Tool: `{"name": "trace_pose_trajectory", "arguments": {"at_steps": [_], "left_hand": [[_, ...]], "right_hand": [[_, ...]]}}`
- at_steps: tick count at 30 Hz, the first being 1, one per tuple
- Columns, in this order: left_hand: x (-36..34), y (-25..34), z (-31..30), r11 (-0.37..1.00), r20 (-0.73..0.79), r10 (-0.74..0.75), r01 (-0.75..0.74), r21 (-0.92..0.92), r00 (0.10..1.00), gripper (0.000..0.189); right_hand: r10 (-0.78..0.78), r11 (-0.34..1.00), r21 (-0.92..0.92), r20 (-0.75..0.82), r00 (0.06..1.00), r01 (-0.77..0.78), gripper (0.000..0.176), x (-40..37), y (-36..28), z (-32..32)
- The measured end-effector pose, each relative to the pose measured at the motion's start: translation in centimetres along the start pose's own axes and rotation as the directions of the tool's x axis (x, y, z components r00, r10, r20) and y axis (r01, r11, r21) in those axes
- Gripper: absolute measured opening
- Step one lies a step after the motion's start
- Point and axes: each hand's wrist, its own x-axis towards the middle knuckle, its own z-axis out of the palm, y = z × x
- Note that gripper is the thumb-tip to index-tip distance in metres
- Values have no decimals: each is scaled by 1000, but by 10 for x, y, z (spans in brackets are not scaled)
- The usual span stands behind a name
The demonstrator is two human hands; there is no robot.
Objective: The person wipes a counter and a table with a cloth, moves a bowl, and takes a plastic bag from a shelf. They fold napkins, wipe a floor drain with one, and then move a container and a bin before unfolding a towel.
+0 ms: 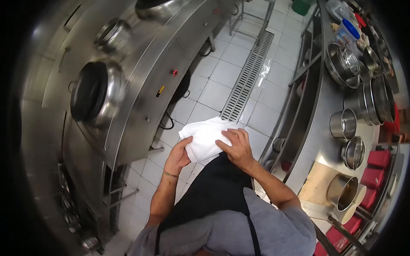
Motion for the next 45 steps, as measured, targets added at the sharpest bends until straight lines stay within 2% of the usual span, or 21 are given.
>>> {"name": "trace_pose_trajectory", "arguments": {"at_steps": [1, 2, 5, 8, 11, 12, 15, 16, 19, 23, 26, 30, 33, 38, 41, 44, 45], "left_hand": [[19, 13, 4, 996, -4, -10, 10, 88, 1000, 57], [36, 25, 13, 999, -12, -2, 3, 36, 1000, 56], [79, 57, 28, 996, -3, 42, -42, 80, 999, 55], [108, 82, 54, 961, 41, 199, -204, 185, 979, 51], [132, 102, 80, 945, 70, 243, -252, 209, 968, 50], [142, 106, 83, 922, 128, 242, -269, 279, 962, 50], [168, 131, 106, 980, 131, 132, -150, 135, 983, 54], [174, 145, 118, 982, 255, 129, -159, 101, 958, 68], [206, 181, 124, 999, 381, 45, -31, -43, 923, 76], [252, 221, 144, 997, 429, -4, -29, 71, 903, 80], [288, 250, 150, 978, 497, -31, -77, 195, 867, 85], [313, 291, 168, 982, 537, -128, 32, 185, 834, 84], [332, 311, 185, 977, 521, -187, 99, 191, 833, 82], [369, 318, 214, 958, 528, -254, 135, 253, 810, 84], [394, 315, 234, 944, 562, -300, 156, 290, 771, 79], [433, 294, 251, 930, 498, -293, 121, 348, 816, 57], [449, 283, 252, 892, 476, -299, 64, 447, 827, 51]], "right_hand": [[0, 1000, -29, 26, 1000, 1, 45, 17, 12, -4], [34, 998, -50, 77, 996, -30, 44, 33, 22, -9], [194, 978, -115, 183, 964, -175, 42, 76, 33, -32], [321, 931, 165, 49, 946, -325, 28, 118, 32, -50], [479, 765, 490, 2, 878, -418, 23, 152, 41, -31], [441, 821, 436, -75, 894, -369, 26, 167, 45, -21], [512, 823, 353, -120, 851, -446, 29, 208, 62, 10], [530, 815, 346, -119, 840, -465, 35, 218, 72, 15], [647, 692, 482, -82, 758, -538, 39, 238, 107, 35], [687, 674, 426, -59, 724, -604, 41, 287, 139, 31], [714, 646, 495, -122, 690, -581, 33, 318, 163, 40], [814, 466, 639, -39, 579, -612, 15, 348, 185, 32], [859, 372, 693, -5, 512, -618, 16, 360, 203, 30], [868, 394, 696, -68, 492, -600, 17, 372, 232, 9], [894, 370, 706, -93, 439, -604, 17, 372, 254, -3], [927, 293, 742, -66, 369, -603, 17, 367, 284, -21], [935, 267, 757, -52, 352, -597, 17, 364, 295, -28]]}}
